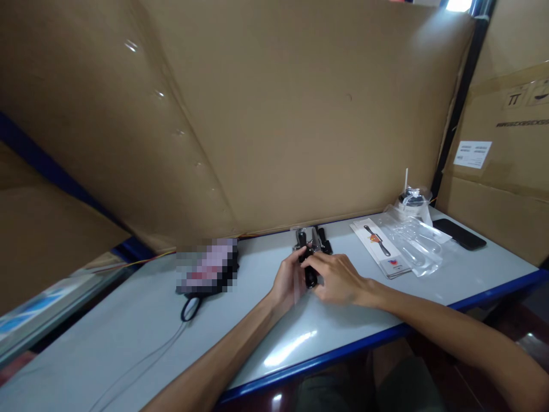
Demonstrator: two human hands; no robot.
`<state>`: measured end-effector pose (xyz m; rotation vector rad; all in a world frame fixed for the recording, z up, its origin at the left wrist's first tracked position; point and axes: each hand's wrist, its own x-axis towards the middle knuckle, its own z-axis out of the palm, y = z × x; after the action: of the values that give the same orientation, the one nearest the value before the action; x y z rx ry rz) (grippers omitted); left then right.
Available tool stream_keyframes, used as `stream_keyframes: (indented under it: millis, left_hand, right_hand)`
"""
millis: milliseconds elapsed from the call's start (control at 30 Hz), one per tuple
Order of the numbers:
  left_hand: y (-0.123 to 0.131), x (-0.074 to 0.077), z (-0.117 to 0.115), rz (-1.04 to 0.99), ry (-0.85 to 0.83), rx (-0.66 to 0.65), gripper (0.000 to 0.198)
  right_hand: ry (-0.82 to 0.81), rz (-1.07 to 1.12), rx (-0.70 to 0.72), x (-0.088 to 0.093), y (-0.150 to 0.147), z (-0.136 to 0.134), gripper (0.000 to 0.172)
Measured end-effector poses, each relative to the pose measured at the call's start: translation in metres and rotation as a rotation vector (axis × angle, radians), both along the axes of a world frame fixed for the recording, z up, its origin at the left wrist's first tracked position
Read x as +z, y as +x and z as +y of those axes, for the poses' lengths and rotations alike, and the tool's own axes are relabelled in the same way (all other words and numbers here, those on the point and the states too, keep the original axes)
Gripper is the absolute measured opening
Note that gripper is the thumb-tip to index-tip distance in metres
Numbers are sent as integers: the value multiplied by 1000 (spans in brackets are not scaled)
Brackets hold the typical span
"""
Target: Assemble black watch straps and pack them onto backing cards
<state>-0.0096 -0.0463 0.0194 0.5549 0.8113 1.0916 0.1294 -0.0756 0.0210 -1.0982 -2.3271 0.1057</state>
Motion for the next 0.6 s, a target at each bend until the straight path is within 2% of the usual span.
stream_keyframes:
  millis: [333, 500, 600]
  left_hand:
    - [-9, -2, 5, 33, -14, -46, 6]
    - [-9, -4, 7, -7, -44, 17, 26]
    - [-7, -2, 7, -62, -50, 33, 36]
  right_hand:
    - [-35, 62, -23, 1, 2, 1, 45]
    - [21, 168, 48, 3, 6, 4, 40]
    - [106, 190, -13, 5, 14, 12, 35]
